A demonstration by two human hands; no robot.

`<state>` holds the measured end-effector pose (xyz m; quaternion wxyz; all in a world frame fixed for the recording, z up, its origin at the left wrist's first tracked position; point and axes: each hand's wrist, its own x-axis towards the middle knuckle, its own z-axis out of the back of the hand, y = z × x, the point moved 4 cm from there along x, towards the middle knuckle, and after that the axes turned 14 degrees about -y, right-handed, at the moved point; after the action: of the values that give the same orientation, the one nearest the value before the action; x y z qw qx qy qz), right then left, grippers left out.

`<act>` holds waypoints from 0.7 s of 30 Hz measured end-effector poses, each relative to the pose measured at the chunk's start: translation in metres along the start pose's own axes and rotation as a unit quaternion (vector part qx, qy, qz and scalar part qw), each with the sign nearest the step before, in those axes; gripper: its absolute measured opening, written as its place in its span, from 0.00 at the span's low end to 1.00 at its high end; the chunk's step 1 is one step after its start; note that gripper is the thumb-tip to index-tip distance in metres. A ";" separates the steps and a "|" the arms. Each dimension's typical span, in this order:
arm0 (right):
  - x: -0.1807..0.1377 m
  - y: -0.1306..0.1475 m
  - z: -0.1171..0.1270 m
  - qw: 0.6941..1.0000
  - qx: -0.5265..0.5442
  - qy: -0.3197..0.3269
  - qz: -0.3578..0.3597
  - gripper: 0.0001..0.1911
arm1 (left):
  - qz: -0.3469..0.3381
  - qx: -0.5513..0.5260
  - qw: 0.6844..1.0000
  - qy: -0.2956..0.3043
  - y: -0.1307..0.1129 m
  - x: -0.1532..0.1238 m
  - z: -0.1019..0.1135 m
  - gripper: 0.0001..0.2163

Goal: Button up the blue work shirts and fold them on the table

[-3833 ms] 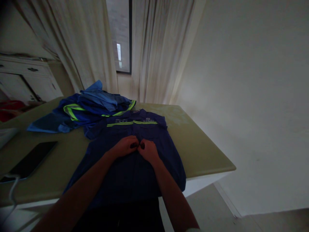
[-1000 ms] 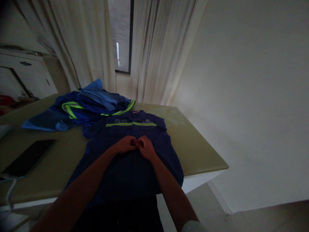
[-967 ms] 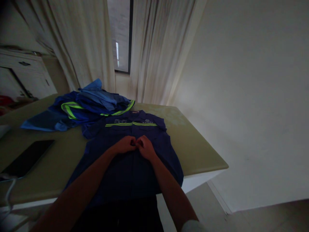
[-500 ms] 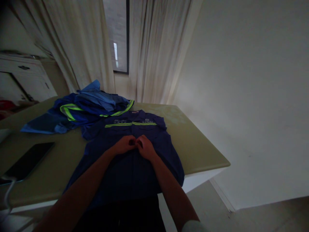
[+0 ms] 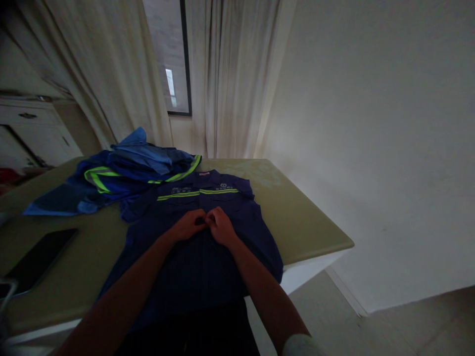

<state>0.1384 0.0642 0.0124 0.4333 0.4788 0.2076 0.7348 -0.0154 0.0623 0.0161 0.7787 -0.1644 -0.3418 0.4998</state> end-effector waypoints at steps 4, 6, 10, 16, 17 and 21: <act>0.003 -0.011 -0.004 0.997 0.013 0.000 -0.077 0.05 | -0.020 0.089 0.996 -0.014 -0.002 -0.002 0.000 0.06; 0.005 -0.014 -0.004 0.996 0.008 -0.003 -0.091 0.04 | -0.033 0.126 0.991 -0.018 -0.004 -0.004 0.000 0.06; 0.007 -0.013 -0.002 0.999 -0.003 -0.026 -0.047 0.03 | -0.054 0.156 0.986 -0.012 -0.008 -0.007 0.000 0.08; 0.006 -0.013 0.000 0.998 -0.027 -0.050 -0.025 0.03 | -0.075 0.165 0.983 0.011 -0.014 -0.007 0.000 0.13; 0.005 -0.013 -0.001 0.998 -0.019 -0.044 -0.029 0.03 | -0.076 0.164 0.983 0.015 -0.014 -0.007 0.000 0.12; 0.004 -0.012 -0.001 0.999 0.001 -0.022 -0.045 0.10 | -0.053 0.151 0.987 0.024 -0.012 -0.006 -0.003 0.10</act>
<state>0.1423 0.0744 0.0059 0.4697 0.4856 0.2203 0.7036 -0.0072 0.0519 0.0188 0.8279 -0.0386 -0.2516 0.4998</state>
